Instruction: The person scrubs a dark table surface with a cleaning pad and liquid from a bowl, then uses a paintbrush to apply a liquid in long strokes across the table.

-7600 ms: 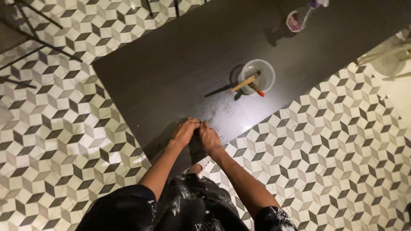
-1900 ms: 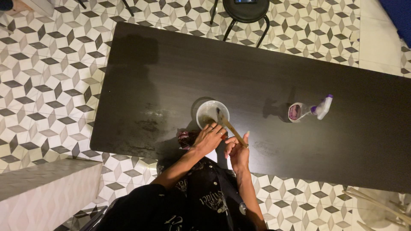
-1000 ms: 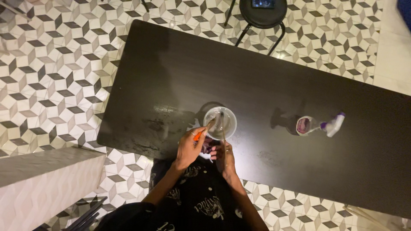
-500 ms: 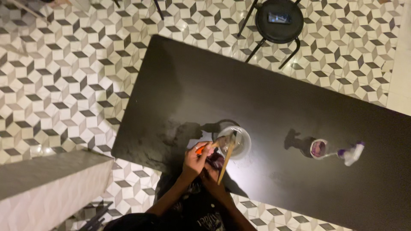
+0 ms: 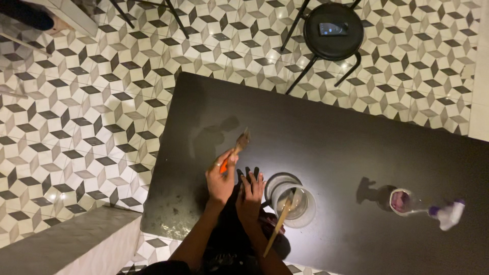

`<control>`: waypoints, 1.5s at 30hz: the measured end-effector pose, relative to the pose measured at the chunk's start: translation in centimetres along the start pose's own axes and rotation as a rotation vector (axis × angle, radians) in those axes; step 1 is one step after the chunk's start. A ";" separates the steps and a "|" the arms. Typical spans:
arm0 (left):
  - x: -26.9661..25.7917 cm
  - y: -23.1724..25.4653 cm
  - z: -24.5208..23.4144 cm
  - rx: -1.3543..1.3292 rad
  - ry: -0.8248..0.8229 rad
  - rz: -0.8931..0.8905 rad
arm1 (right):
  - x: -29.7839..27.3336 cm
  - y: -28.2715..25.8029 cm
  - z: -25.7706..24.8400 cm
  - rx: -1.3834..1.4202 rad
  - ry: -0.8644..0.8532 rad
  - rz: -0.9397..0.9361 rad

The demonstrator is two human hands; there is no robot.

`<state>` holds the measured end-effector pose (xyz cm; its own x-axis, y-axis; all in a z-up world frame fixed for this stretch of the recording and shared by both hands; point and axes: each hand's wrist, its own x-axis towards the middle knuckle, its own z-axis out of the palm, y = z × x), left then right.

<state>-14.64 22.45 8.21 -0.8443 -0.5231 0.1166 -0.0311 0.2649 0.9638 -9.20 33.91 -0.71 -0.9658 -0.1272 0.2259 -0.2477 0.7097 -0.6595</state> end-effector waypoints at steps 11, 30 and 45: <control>11.5 -6.1 6.8 0.262 -0.164 0.004 | 0.9 0.0 2.1 -0.096 -0.106 0.044; 10.1 -8.8 6.7 0.418 -0.194 0.233 | 0.7 0.5 3.0 -0.162 -0.133 0.108; 0.1 -10.0 -0.4 0.636 -0.204 0.609 | 0.8 0.2 2.8 -0.176 -0.105 0.105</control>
<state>-14.18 19.42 -1.34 -0.8881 -0.0079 0.4597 0.2134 0.8785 0.4275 -10.21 32.01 -2.68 -0.9905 -0.1111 0.0808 -0.1372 0.8315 -0.5383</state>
